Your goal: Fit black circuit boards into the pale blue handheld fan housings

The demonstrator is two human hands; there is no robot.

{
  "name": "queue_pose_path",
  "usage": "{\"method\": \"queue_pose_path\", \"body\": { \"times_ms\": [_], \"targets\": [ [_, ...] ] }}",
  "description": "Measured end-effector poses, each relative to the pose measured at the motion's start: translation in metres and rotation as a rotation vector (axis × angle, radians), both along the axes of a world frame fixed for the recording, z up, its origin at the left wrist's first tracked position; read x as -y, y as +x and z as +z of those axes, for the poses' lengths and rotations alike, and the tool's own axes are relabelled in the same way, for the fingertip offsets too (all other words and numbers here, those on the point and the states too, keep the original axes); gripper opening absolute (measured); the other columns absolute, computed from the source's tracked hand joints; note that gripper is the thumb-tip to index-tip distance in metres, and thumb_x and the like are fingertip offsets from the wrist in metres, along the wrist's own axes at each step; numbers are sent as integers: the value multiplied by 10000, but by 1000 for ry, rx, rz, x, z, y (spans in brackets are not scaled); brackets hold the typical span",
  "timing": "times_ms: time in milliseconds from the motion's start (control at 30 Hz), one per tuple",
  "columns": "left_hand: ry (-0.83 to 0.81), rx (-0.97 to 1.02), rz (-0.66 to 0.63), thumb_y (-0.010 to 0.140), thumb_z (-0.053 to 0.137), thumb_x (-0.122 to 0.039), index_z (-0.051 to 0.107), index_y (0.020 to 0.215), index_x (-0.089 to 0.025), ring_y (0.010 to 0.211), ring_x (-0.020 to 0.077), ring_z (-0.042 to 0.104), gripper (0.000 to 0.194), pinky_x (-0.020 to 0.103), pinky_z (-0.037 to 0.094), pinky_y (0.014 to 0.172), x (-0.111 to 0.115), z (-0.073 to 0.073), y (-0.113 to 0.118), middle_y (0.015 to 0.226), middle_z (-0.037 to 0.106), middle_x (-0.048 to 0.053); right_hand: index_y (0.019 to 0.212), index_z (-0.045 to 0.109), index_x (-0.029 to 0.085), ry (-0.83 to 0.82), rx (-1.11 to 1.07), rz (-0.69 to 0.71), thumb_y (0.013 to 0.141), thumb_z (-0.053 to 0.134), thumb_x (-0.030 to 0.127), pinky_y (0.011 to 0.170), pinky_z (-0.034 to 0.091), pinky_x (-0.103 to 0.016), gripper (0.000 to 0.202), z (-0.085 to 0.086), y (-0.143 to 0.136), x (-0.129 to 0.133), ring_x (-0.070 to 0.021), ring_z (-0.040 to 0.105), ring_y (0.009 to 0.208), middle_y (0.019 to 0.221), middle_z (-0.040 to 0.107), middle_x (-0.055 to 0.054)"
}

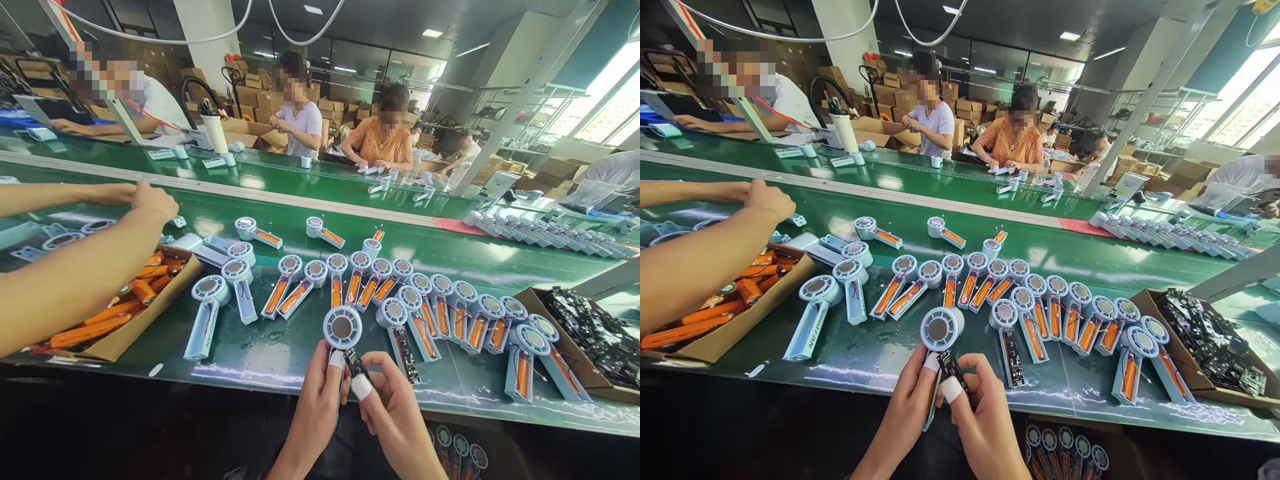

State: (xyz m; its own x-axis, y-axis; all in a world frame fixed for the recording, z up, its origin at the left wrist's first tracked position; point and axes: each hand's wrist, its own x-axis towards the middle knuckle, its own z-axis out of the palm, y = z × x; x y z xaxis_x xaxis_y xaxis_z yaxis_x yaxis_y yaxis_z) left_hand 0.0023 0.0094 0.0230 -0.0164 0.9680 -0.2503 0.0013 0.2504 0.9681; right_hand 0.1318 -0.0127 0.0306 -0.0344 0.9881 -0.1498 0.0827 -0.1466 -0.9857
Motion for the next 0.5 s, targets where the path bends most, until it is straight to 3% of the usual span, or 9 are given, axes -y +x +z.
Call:
{"method": "queue_pose_path", "body": {
  "times_ms": [67, 200, 300, 400, 500],
  "targets": [
    [-15, -6, 7, 913, 459, -451, 607, 1079, -237, 764, 187, 590, 308, 278, 508, 726, -3, 4, 1, 866, 645, 16, 1218, 592, 221, 81, 157, -52, 885, 639, 599, 549, 473, -248, 506, -7, 1, 7, -176, 593, 634, 761, 671, -36],
    [-47, 0, 19, 909, 457, -456, 604, 1049, -226, 860, 217, 641, 307, 302, 526, 771, -8, 9, 3, 921, 681, 42, 1352, 604, 251, 217, 365, -105, 940, 597, 503, 729, 562, -320, 483, -26, 5, 12, -270, 687, 919, 1091, 724, -122],
    [-71, 49, 12, 917, 471, -473, 607, 1121, -236, 1125, 256, 630, 341, 320, 520, 919, -8, 8, 3, 1105, 705, 67, 1420, 577, 259, 308, 451, -92, 988, 528, 427, 792, 577, -346, 466, -37, 6, 10, -293, 700, 1004, 1218, 703, -132],
    [-59, 116, -17, 947, 440, -476, 527, 1298, -238, 1409, 261, 444, 433, 344, 423, 1104, -4, 2, 5, 1410, 587, 81, 1459, 545, 223, 376, 547, -121, 1020, 453, 388, 803, 577, -367, 478, -40, 1, 7, -292, 721, 943, 1141, 721, -162],
    [-64, 73, -9, 967, 421, -482, 326, 1479, -210, 1538, 247, 212, 587, 395, 256, 1227, 2, -6, 8, 1631, 324, 110, 1480, 520, 185, 413, 642, -142, 1038, 375, 374, 756, 578, -369, 502, -39, -8, 5, -280, 730, 824, 1017, 726, -175]
  ]
}}
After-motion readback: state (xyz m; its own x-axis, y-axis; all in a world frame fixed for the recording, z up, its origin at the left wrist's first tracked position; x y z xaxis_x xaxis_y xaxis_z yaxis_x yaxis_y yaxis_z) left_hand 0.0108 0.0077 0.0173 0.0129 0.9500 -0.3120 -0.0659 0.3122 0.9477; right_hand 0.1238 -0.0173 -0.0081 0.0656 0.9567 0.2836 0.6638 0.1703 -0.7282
